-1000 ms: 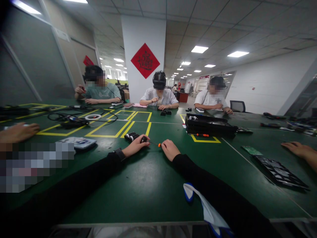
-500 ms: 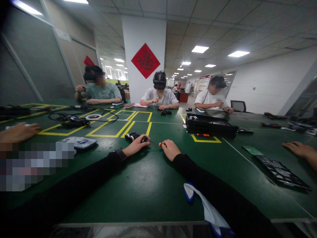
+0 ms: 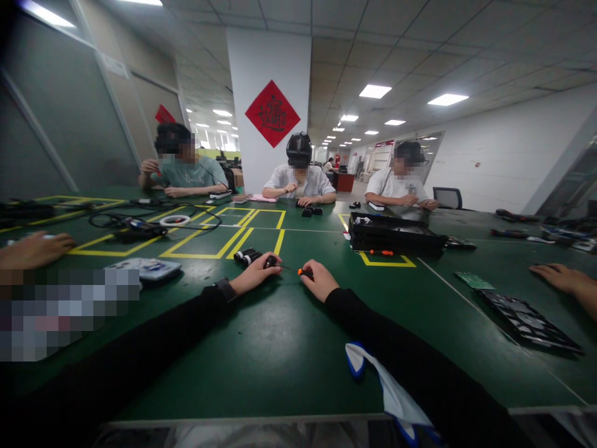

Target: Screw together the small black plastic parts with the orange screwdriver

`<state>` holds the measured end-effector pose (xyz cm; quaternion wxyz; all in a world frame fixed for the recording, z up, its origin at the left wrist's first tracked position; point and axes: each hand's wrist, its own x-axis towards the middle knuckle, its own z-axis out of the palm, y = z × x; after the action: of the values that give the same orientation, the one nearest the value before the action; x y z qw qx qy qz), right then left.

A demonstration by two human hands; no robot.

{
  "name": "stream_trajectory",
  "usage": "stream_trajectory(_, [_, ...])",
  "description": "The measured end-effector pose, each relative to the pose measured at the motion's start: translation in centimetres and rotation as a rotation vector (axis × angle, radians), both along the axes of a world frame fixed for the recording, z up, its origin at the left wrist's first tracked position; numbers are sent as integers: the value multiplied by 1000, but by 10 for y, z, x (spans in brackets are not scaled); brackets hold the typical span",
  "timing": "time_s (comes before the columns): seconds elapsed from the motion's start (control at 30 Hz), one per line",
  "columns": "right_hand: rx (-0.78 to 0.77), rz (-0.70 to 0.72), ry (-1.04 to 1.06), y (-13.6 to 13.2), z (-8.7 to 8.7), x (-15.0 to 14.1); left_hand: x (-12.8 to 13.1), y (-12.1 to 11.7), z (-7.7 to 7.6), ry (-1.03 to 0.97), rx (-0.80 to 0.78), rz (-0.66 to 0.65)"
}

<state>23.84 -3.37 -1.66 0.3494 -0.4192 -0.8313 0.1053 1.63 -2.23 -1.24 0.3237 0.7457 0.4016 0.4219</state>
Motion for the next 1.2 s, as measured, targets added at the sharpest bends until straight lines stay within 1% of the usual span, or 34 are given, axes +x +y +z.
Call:
stream_trajectory(0.27, [35,-3,-60,5,-2,0,1,-3,2,-7,-19,10])
stream_trajectory(0.47, [68,-3,-40,3,-2,2,1,-2,2,-5,-7,7])
stream_trajectory(0.6, [50,10,-25,0,0,1,1,-1,2,-4,-14,9])
stream_trajectory(0.77, [12,-8,-23,2,0,0,0,-1,0,-3,-10,-4])
stream_trajectory(0.93, [66,-32,-88,5,-3,1,0,-1,1,-5,-15,-6])
stream_trajectory(1.07, [106,-32,-67,4,-3,2,1,-1,1,7,-8,5])
stream_trajectory(1.2, [109,-25,-43,3,-2,2,1,-1,1,14,2,8])
